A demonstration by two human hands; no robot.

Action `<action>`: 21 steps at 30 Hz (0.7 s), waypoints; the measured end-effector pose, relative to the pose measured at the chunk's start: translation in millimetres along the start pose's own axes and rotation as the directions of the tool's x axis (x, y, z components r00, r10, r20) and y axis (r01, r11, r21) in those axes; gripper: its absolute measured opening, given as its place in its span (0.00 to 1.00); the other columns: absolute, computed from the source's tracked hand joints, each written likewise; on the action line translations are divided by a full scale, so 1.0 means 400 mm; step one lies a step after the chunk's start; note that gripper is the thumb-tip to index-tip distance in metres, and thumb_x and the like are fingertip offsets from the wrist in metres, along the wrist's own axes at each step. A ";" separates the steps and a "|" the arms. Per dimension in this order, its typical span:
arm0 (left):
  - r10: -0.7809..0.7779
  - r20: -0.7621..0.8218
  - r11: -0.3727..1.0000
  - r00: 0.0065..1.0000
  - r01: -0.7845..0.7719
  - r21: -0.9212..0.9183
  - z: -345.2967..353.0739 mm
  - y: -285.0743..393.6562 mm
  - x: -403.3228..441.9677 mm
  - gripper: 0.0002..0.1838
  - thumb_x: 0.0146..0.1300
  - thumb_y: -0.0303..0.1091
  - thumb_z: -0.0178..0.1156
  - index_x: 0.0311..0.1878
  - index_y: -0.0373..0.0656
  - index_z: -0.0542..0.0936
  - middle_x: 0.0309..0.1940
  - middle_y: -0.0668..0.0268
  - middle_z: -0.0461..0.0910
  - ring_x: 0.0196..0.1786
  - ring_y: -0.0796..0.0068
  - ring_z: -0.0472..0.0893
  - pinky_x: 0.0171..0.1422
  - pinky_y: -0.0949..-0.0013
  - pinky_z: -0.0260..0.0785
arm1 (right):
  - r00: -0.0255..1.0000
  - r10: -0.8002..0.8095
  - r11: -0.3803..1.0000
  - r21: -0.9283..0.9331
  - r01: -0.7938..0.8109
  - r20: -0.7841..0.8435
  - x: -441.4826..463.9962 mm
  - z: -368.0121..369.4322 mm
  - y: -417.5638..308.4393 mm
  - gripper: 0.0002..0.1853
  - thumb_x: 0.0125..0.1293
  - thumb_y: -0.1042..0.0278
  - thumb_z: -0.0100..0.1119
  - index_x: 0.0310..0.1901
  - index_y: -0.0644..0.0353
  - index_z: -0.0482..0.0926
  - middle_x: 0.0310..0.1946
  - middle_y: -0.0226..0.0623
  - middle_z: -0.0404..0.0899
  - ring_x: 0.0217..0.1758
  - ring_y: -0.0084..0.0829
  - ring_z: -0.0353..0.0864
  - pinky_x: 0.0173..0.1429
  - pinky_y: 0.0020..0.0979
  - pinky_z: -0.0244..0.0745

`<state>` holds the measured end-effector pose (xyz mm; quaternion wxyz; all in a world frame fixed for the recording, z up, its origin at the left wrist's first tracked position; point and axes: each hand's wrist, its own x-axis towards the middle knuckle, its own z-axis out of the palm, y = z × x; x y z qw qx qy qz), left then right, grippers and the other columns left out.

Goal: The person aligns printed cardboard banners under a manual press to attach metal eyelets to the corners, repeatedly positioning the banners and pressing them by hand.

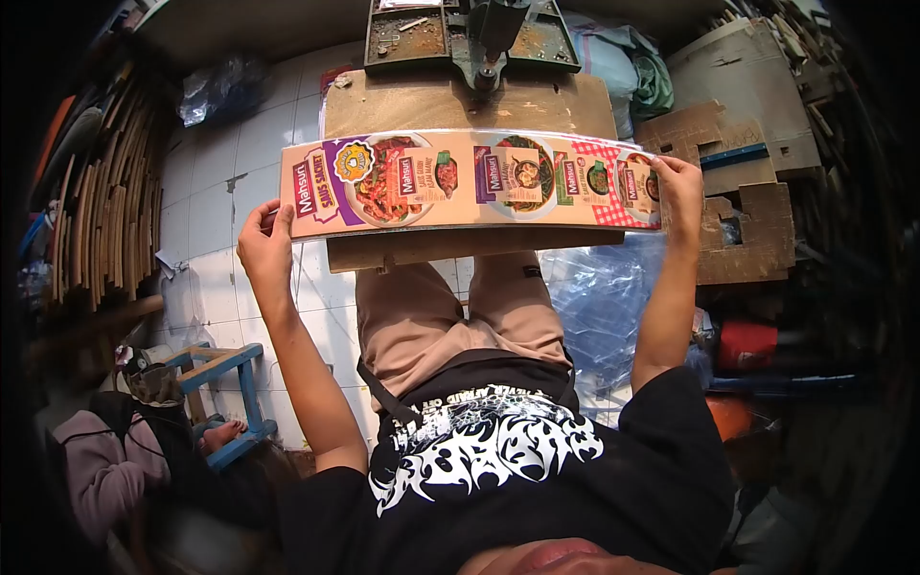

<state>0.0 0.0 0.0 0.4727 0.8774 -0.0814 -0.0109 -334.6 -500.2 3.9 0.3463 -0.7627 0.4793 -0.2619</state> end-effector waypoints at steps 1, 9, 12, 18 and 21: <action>0.008 -0.006 1.000 1.000 -0.009 -0.008 0.006 0.010 -0.002 0.15 0.61 0.35 0.66 0.47 0.35 0.82 0.34 0.59 0.86 0.36 0.74 0.83 0.45 0.71 0.74 | 1.000 0.017 1.000 0.018 -0.017 -0.007 0.006 0.000 0.002 0.16 0.56 0.62 0.69 0.40 0.66 0.86 0.31 0.40 0.87 0.34 0.24 0.84 0.43 0.27 0.77; 0.020 -0.006 0.999 1.000 -0.020 0.037 -0.018 0.021 -0.012 0.15 0.61 0.36 0.66 0.46 0.36 0.82 0.34 0.59 0.85 0.35 0.72 0.83 0.42 0.70 0.74 | 0.997 -0.012 0.988 0.155 0.000 0.077 -0.049 -0.013 -0.068 0.13 0.59 0.66 0.65 0.38 0.70 0.85 0.30 0.38 0.85 0.30 0.20 0.80 0.37 0.26 0.74; -0.002 -0.013 0.998 1.000 0.002 0.058 -0.020 0.018 -0.016 0.15 0.61 0.37 0.66 0.46 0.36 0.82 0.34 0.59 0.85 0.35 0.72 0.83 0.42 0.69 0.74 | 0.980 0.134 0.898 0.401 -0.184 0.149 -0.060 -0.020 -0.098 0.12 0.61 0.65 0.65 0.37 0.68 0.84 0.28 0.35 0.84 0.27 0.21 0.80 0.34 0.23 0.74; -0.007 0.063 0.999 0.998 0.005 0.033 -0.027 0.017 -0.002 0.18 0.62 0.37 0.64 0.51 0.34 0.81 0.34 0.59 0.85 0.36 0.72 0.83 0.43 0.69 0.74 | 0.929 0.211 0.723 0.591 -0.358 0.304 -0.011 -0.082 -0.096 0.10 0.67 0.64 0.61 0.38 0.63 0.82 0.33 0.37 0.84 0.30 0.23 0.83 0.35 0.23 0.79; -0.025 0.117 0.999 0.993 0.028 -0.024 -0.034 0.004 0.005 0.19 0.64 0.37 0.62 0.53 0.33 0.80 0.37 0.58 0.84 0.40 0.72 0.82 0.47 0.70 0.73 | 0.953 0.109 0.683 0.675 -0.278 0.282 -0.053 -0.130 -0.160 0.10 0.68 0.64 0.59 0.40 0.64 0.81 0.34 0.38 0.84 0.32 0.23 0.84 0.36 0.23 0.80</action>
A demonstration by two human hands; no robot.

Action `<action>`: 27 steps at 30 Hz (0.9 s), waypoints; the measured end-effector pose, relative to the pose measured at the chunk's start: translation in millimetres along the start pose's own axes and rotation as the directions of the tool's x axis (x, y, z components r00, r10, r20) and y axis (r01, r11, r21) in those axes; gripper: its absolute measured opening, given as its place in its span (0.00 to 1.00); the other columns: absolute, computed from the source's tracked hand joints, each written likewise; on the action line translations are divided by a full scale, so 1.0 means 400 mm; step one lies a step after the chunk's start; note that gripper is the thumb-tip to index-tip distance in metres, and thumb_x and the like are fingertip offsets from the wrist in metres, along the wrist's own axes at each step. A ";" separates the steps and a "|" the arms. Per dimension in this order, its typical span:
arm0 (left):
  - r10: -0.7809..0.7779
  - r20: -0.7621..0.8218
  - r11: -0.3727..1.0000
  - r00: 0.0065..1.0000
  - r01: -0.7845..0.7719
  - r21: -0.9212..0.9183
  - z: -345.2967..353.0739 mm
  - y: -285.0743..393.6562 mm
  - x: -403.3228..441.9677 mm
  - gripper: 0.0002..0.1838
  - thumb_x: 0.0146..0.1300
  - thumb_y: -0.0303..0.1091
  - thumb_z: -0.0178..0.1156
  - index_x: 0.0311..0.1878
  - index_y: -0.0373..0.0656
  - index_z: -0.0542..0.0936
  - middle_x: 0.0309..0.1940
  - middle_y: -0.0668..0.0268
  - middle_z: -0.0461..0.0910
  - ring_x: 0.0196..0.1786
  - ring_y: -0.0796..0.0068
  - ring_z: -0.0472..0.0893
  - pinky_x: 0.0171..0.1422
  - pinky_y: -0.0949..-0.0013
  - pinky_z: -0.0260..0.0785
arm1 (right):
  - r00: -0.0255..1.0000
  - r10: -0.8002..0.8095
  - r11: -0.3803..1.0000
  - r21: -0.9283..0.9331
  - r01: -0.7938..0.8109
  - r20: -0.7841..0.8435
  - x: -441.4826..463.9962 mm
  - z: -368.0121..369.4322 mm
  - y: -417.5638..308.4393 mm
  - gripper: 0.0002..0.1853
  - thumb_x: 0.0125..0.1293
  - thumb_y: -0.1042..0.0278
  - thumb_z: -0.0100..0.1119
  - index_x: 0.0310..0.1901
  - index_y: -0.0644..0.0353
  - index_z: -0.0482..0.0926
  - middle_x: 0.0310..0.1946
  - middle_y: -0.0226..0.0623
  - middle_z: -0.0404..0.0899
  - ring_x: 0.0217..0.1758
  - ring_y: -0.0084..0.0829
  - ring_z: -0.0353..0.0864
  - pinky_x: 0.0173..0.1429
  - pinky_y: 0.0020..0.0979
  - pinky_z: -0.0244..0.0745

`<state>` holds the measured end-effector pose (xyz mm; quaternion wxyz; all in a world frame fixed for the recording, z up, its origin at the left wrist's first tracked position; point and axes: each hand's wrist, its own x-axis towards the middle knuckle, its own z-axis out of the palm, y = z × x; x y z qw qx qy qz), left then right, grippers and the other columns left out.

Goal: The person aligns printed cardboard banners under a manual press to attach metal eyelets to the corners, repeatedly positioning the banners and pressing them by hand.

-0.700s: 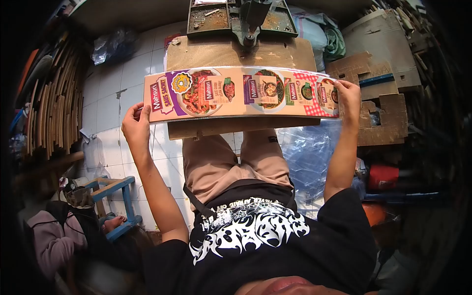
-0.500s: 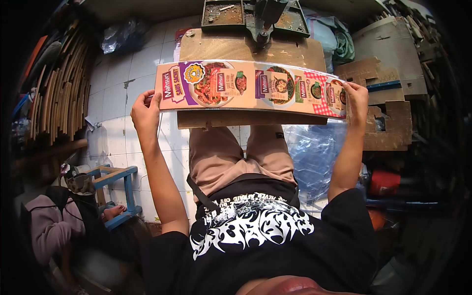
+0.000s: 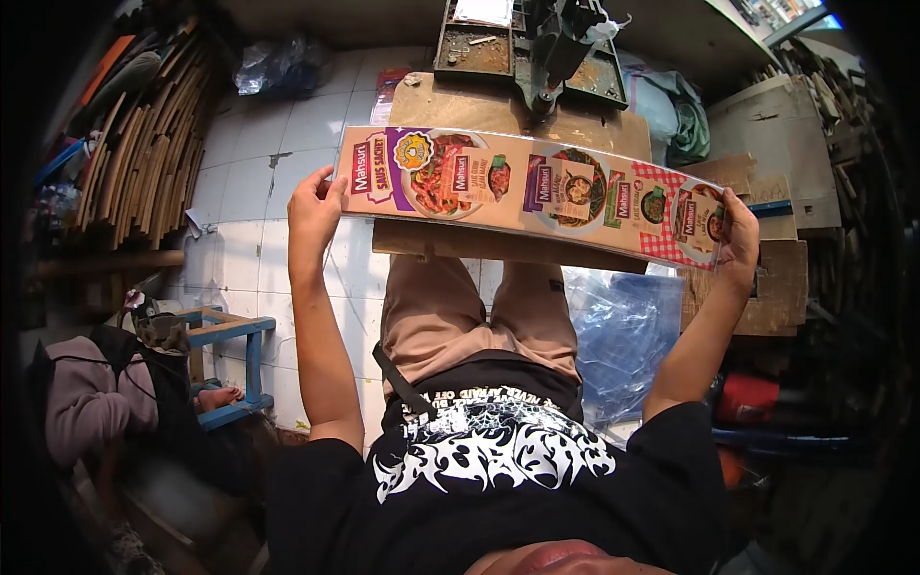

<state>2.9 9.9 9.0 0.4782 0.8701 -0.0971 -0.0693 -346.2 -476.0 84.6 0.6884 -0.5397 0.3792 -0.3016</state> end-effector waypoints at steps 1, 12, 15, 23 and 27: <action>0.002 -0.004 1.000 1.000 -0.002 0.003 0.003 -0.023 0.012 0.19 0.64 0.37 0.62 0.53 0.33 0.80 0.37 0.58 0.84 0.40 0.72 0.82 0.47 0.70 0.73 | 0.998 -0.047 0.998 -0.042 0.048 0.039 -0.029 0.013 -0.028 0.11 0.70 0.65 0.56 0.41 0.64 0.80 0.36 0.39 0.85 0.33 0.23 0.84 0.39 0.24 0.81; 0.244 -0.185 0.964 0.952 -0.258 -0.058 -0.056 0.075 -0.063 0.20 0.71 0.45 0.55 0.54 0.36 0.77 0.38 0.64 0.78 0.40 0.75 0.76 0.49 0.71 0.67 | 0.802 -0.585 0.753 0.286 0.593 -0.123 -0.267 -0.020 -0.121 0.12 0.70 0.59 0.58 0.42 0.60 0.77 0.29 0.28 0.75 0.24 0.18 0.62 0.32 0.23 0.58; 0.280 0.185 0.870 0.942 -0.168 -0.463 -0.124 0.138 -0.157 0.47 0.60 0.75 0.44 0.65 0.40 0.66 0.46 0.60 0.76 0.43 0.67 0.78 0.52 0.67 0.70 | 0.714 -0.687 0.580 0.491 0.650 -0.134 -0.325 -0.069 -0.098 0.09 0.69 0.62 0.56 0.37 0.58 0.74 0.24 0.26 0.65 0.26 0.22 0.57 0.37 0.29 0.55; 0.142 0.065 0.358 0.988 0.010 -0.934 -0.066 0.229 -0.249 0.25 0.68 0.41 0.53 0.63 0.40 0.62 0.57 0.53 0.66 0.61 0.59 0.73 0.66 0.58 0.70 | 0.643 -0.744 0.583 0.647 0.491 0.181 -0.414 -0.124 -0.010 0.18 0.70 0.54 0.54 0.24 0.51 0.67 0.17 0.21 0.53 0.18 0.18 0.47 0.30 0.26 0.47; 0.165 0.087 0.305 0.982 0.033 -0.952 -0.044 0.253 -0.227 0.31 0.56 0.28 0.54 0.65 0.40 0.61 0.58 0.52 0.65 0.64 0.57 0.70 0.68 0.59 0.68 | 0.861 -0.368 0.921 0.266 0.284 0.352 -0.438 -0.171 0.025 0.19 0.72 0.55 0.52 0.25 0.57 0.69 0.16 0.21 0.54 0.18 0.16 0.49 0.26 0.25 0.47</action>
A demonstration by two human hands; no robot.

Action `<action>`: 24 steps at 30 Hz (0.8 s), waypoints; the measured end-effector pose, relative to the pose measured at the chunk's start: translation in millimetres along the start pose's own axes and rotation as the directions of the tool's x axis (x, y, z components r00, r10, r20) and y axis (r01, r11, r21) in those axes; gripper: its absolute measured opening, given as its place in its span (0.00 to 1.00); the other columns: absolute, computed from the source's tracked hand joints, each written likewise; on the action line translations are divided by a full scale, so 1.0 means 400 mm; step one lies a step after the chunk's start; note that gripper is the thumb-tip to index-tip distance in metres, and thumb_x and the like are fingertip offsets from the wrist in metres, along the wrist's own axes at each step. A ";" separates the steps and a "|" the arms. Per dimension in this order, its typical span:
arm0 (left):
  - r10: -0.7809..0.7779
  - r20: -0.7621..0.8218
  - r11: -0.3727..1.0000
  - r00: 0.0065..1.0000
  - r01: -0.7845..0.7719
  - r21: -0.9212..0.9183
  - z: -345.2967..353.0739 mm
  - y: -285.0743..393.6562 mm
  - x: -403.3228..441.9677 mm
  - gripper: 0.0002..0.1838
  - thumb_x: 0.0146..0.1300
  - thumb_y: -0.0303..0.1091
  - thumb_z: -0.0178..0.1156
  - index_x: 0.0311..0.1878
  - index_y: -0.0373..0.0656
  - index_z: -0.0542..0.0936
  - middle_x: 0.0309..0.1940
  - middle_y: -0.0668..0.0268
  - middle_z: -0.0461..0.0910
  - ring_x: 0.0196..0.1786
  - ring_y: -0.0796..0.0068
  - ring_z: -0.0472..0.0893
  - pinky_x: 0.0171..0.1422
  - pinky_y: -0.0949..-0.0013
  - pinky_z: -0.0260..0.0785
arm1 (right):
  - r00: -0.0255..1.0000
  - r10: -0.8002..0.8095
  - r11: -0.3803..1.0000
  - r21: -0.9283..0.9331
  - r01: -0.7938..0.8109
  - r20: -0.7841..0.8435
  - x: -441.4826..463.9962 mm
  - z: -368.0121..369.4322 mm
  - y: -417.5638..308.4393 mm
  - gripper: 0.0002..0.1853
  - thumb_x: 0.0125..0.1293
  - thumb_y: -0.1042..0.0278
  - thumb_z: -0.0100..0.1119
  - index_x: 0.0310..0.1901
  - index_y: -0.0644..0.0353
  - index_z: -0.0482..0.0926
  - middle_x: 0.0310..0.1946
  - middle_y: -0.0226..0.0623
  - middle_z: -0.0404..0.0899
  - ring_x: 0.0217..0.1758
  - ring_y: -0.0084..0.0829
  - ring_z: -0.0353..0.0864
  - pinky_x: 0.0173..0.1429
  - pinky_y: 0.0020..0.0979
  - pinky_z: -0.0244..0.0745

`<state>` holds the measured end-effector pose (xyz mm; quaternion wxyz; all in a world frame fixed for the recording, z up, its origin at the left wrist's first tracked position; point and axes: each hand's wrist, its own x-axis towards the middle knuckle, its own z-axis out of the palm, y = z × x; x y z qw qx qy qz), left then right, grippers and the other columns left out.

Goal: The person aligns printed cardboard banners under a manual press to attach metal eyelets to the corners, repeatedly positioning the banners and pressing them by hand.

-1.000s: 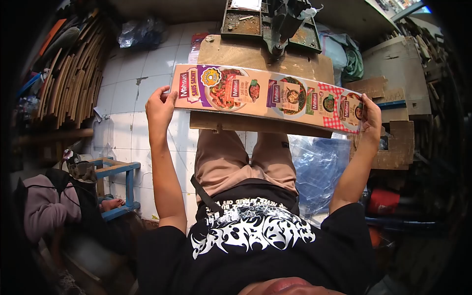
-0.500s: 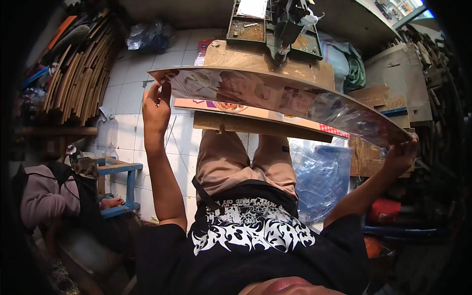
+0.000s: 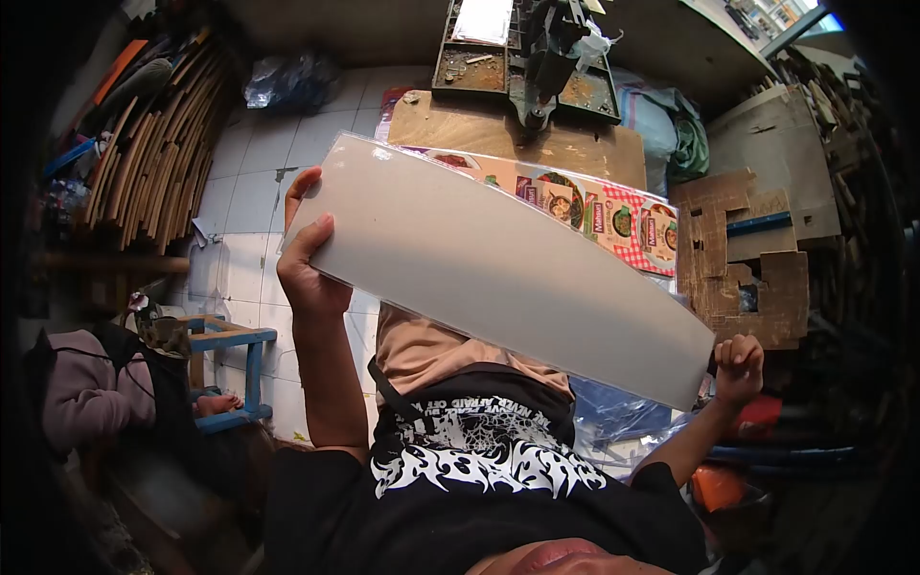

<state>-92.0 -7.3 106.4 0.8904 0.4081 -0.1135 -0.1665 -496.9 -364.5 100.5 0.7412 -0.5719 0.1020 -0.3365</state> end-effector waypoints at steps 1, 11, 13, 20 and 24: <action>-0.024 0.050 1.000 0.998 0.024 0.003 0.007 -0.011 0.007 0.32 0.54 0.29 0.55 0.66 0.40 0.62 0.58 0.52 0.65 0.63 0.57 0.71 0.68 0.59 0.68 | 0.988 0.142 0.983 -0.108 -0.147 -0.053 -0.002 0.009 0.004 0.18 0.73 0.57 0.52 0.27 0.58 0.71 0.16 0.20 0.55 0.18 0.15 0.50 0.25 0.23 0.46; -0.488 0.426 0.858 0.762 0.507 0.076 0.153 -0.227 0.093 0.37 0.56 0.29 0.59 0.71 0.43 0.61 0.63 0.56 0.65 0.64 0.63 0.68 0.68 0.64 0.63 | 0.915 0.395 0.610 -0.722 -0.327 -0.081 0.108 0.186 0.189 0.20 0.75 0.53 0.49 0.39 0.63 0.81 0.19 0.19 0.64 0.22 0.13 0.56 0.26 0.19 0.49; -0.554 0.431 0.820 0.713 0.557 0.132 0.160 -0.260 0.127 0.37 0.55 0.31 0.59 0.70 0.41 0.61 0.64 0.56 0.65 0.66 0.62 0.67 0.69 0.63 0.62 | 0.952 0.269 0.659 -0.749 -0.070 0.148 0.118 0.195 0.246 0.21 0.75 0.54 0.48 0.39 0.65 0.82 0.20 0.21 0.65 0.23 0.15 0.58 0.27 0.22 0.51; -0.732 0.391 0.645 0.557 0.752 0.136 0.129 -0.377 0.258 0.28 0.61 0.36 0.62 0.63 0.37 0.69 0.50 0.61 0.78 0.51 0.72 0.80 0.56 0.66 0.75 | 0.884 0.462 0.662 -0.637 -0.395 -0.067 0.155 0.228 0.315 0.26 0.76 0.54 0.45 0.23 0.65 0.69 0.19 0.23 0.66 0.25 0.15 0.60 0.28 0.25 0.55; -0.814 0.300 0.567 0.497 0.792 0.226 0.151 -0.389 0.320 0.22 0.63 0.37 0.61 0.56 0.36 0.72 0.45 0.60 0.80 0.44 0.71 0.83 0.47 0.67 0.79 | 0.880 0.444 0.668 -0.592 -0.450 -0.169 0.195 0.246 0.352 0.26 0.77 0.55 0.44 0.22 0.65 0.69 0.16 0.22 0.64 0.22 0.14 0.58 0.25 0.25 0.55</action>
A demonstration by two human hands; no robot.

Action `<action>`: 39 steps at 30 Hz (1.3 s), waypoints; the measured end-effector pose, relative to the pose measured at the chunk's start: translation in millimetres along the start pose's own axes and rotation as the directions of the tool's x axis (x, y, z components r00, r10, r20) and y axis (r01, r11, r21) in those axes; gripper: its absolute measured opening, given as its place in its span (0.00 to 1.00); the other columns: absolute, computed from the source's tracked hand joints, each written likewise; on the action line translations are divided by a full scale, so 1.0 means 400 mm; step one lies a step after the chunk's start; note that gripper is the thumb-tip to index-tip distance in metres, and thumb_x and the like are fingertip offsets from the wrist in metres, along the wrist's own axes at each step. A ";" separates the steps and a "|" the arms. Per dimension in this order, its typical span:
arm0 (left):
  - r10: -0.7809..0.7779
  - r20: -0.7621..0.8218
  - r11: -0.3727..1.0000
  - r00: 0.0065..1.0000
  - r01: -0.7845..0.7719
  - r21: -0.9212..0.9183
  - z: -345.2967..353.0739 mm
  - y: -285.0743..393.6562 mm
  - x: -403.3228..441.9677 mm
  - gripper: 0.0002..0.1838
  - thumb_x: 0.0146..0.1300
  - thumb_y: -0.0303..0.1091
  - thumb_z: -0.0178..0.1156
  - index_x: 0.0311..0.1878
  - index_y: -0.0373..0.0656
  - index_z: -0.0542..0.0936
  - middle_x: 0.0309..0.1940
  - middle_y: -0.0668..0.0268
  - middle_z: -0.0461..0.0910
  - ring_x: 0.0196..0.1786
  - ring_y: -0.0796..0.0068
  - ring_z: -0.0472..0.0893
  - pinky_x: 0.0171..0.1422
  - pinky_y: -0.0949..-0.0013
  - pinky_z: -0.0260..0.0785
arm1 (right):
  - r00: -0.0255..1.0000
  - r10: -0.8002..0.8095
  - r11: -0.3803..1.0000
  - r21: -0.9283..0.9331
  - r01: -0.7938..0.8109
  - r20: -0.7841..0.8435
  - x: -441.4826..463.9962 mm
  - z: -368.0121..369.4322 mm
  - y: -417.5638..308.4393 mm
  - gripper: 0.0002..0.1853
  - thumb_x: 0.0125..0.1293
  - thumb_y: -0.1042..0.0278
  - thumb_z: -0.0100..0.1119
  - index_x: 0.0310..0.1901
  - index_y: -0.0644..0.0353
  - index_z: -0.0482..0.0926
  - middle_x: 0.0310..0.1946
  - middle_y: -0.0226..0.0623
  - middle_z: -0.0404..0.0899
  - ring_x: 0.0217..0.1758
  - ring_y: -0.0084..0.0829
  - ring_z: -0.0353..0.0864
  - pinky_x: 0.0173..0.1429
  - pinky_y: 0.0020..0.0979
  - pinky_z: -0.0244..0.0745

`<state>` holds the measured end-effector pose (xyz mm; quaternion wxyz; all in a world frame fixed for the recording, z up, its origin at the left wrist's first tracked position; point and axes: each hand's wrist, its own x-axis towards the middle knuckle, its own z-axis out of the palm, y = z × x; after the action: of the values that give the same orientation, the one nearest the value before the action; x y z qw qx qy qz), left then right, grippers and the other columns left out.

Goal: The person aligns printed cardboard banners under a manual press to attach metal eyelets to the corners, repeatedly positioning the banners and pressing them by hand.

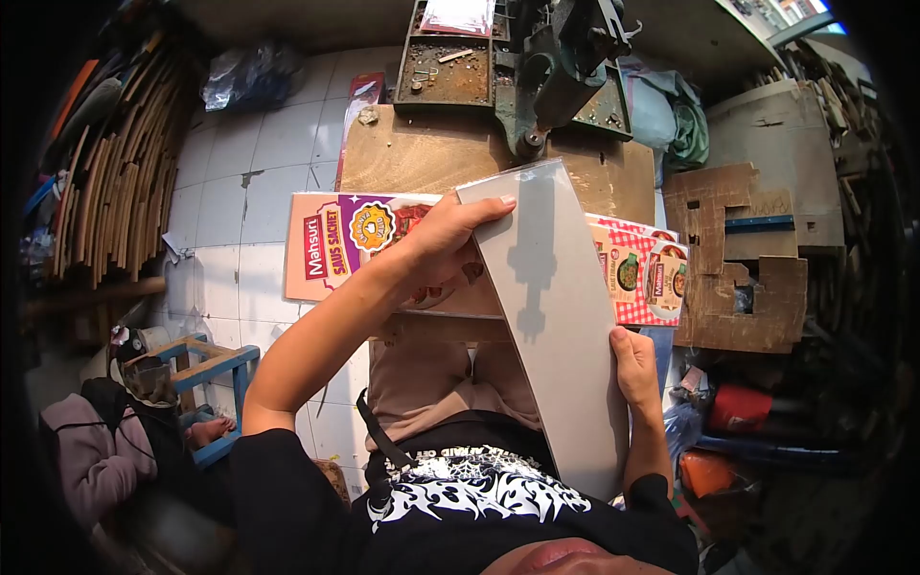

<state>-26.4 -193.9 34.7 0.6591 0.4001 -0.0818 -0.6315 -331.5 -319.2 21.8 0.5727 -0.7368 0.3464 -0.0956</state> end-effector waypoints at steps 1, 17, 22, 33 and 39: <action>-0.005 -0.041 0.999 0.999 0.007 0.041 0.001 0.009 0.008 0.21 0.64 0.36 0.60 0.56 0.35 0.71 0.45 0.59 0.80 0.44 0.71 0.83 0.47 0.67 0.79 | 1.000 0.014 1.000 -0.009 -0.014 0.010 0.014 -0.003 0.005 0.26 0.77 0.55 0.44 0.22 0.65 0.69 0.15 0.21 0.63 0.22 0.14 0.58 0.25 0.24 0.54; 0.136 0.038 0.988 0.990 -0.133 -0.074 -0.050 0.011 0.042 0.21 0.67 0.34 0.56 0.57 0.31 0.67 0.46 0.51 0.79 0.43 0.66 0.84 0.44 0.64 0.81 | 0.999 -0.020 0.981 -0.195 0.012 -0.038 0.106 -0.004 -0.051 0.26 0.76 0.57 0.45 0.19 0.61 0.59 0.15 0.21 0.55 0.21 0.15 0.51 0.24 0.28 0.45; 0.105 0.045 0.994 0.993 -0.105 0.002 -0.043 0.025 0.027 0.22 0.69 0.41 0.53 0.55 0.31 0.64 0.34 0.50 0.79 0.19 0.66 0.80 0.13 0.69 0.72 | 0.999 0.028 0.973 -0.229 -0.037 -0.041 0.117 -0.006 -0.052 0.26 0.76 0.58 0.45 0.19 0.61 0.59 0.14 0.22 0.53 0.21 0.16 0.50 0.24 0.29 0.45; 0.126 0.051 0.992 0.991 -0.124 -0.036 -0.062 0.003 0.043 0.23 0.71 0.39 0.53 0.60 0.30 0.64 0.49 0.53 0.77 0.48 0.66 0.82 0.49 0.62 0.79 | 0.996 0.083 0.979 -0.185 -0.089 -0.038 0.122 -0.008 -0.050 0.26 0.76 0.57 0.45 0.19 0.60 0.59 0.16 0.20 0.55 0.22 0.14 0.50 0.24 0.28 0.44; 0.112 0.071 0.993 0.991 -0.113 0.011 -0.069 -0.002 0.051 0.23 0.72 0.38 0.52 0.62 0.32 0.63 0.53 0.55 0.75 0.53 0.68 0.80 0.54 0.62 0.77 | 0.991 0.128 0.976 -0.175 -0.132 -0.037 0.121 -0.009 -0.051 0.26 0.76 0.57 0.45 0.19 0.60 0.60 0.16 0.19 0.55 0.23 0.14 0.50 0.25 0.27 0.44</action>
<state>-6.1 -200.4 7.9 0.6874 0.3774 -0.1323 -0.6063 -289.4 -349.9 29.1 0.5055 -0.7592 0.4084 -0.0362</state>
